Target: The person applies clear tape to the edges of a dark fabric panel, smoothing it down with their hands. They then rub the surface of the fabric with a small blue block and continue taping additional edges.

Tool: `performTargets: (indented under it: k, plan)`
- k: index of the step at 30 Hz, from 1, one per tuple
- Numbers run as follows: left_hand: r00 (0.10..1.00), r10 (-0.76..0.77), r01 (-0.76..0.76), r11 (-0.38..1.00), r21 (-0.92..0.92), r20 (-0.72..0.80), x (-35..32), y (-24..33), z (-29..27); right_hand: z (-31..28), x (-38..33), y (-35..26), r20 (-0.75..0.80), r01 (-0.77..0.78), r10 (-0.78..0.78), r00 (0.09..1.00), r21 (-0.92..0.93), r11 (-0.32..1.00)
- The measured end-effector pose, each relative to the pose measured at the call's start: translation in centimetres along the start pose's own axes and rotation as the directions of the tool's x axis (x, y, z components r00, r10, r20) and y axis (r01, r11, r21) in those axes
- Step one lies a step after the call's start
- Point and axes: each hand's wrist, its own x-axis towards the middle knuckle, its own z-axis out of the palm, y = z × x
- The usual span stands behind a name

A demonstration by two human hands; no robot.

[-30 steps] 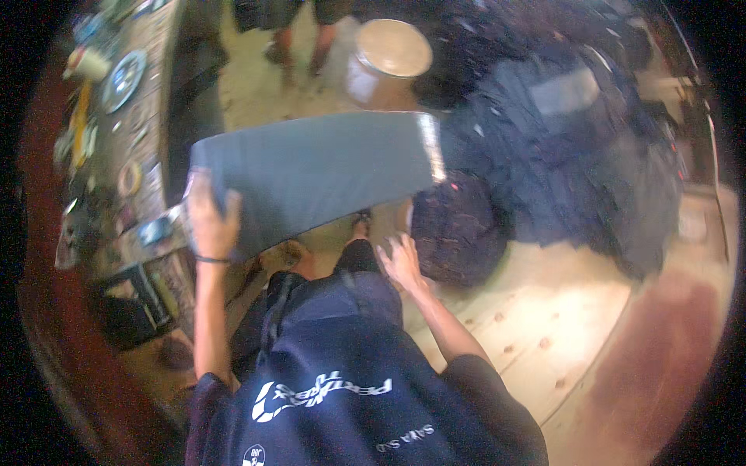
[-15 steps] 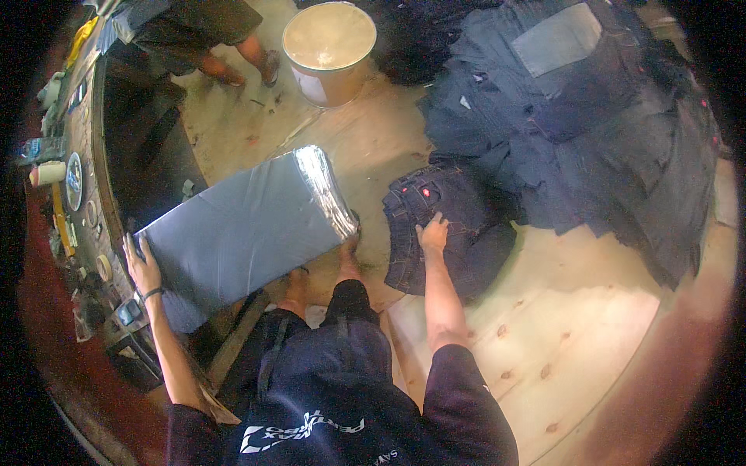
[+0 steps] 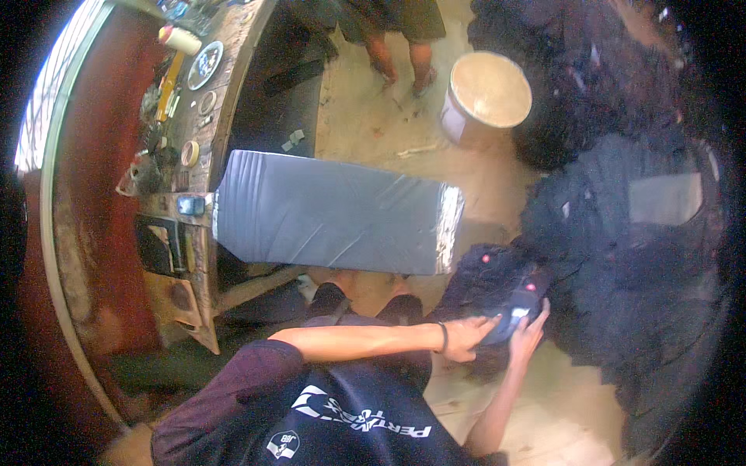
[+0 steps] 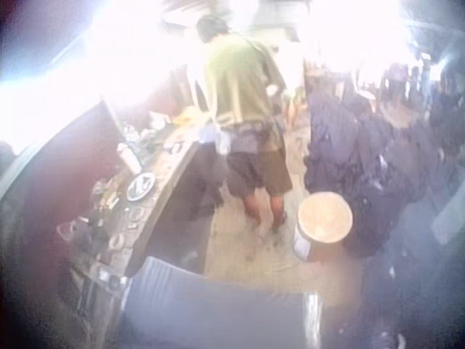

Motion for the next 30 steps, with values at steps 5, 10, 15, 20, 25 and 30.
performTargets:
  k: [5,10,15,20,25,30]
  plan:
    - [0.953,-0.137,0.108,0.987,-0.119,-0.272,3.2,2.1,2.5,-3.6,-1.5,-11.5,-0.086,0.183,-0.179,0.980,0.045,0.982]
    - [0.863,-0.237,0.219,0.971,-0.092,-0.446,-0.8,-0.1,-4.2,3.3,7.0,-22.3,0.036,0.173,-0.170,0.985,-0.249,0.953]
    - [0.814,-0.048,0.164,0.975,0.149,-0.579,-12.8,-4.2,-11.4,8.2,7.8,-31.1,0.288,0.531,-0.490,0.823,-0.084,0.843]
    - [0.801,-0.148,0.245,0.965,0.093,-0.581,-34.1,-13.8,-9.7,12.2,4.2,-33.1,0.180,0.726,-0.706,0.685,-0.248,0.641]
    - [0.694,-0.237,0.235,0.967,-0.098,-0.680,-45.3,-17.5,-12.0,23.5,1.8,-42.1,0.113,0.830,-0.822,0.558,-0.066,0.554]
    - [0.614,-0.393,0.345,0.914,-0.215,-0.685,-56.7,-20.5,-16.4,33.4,-4.7,-52.3,0.300,0.671,-0.604,0.739,-0.243,0.701]
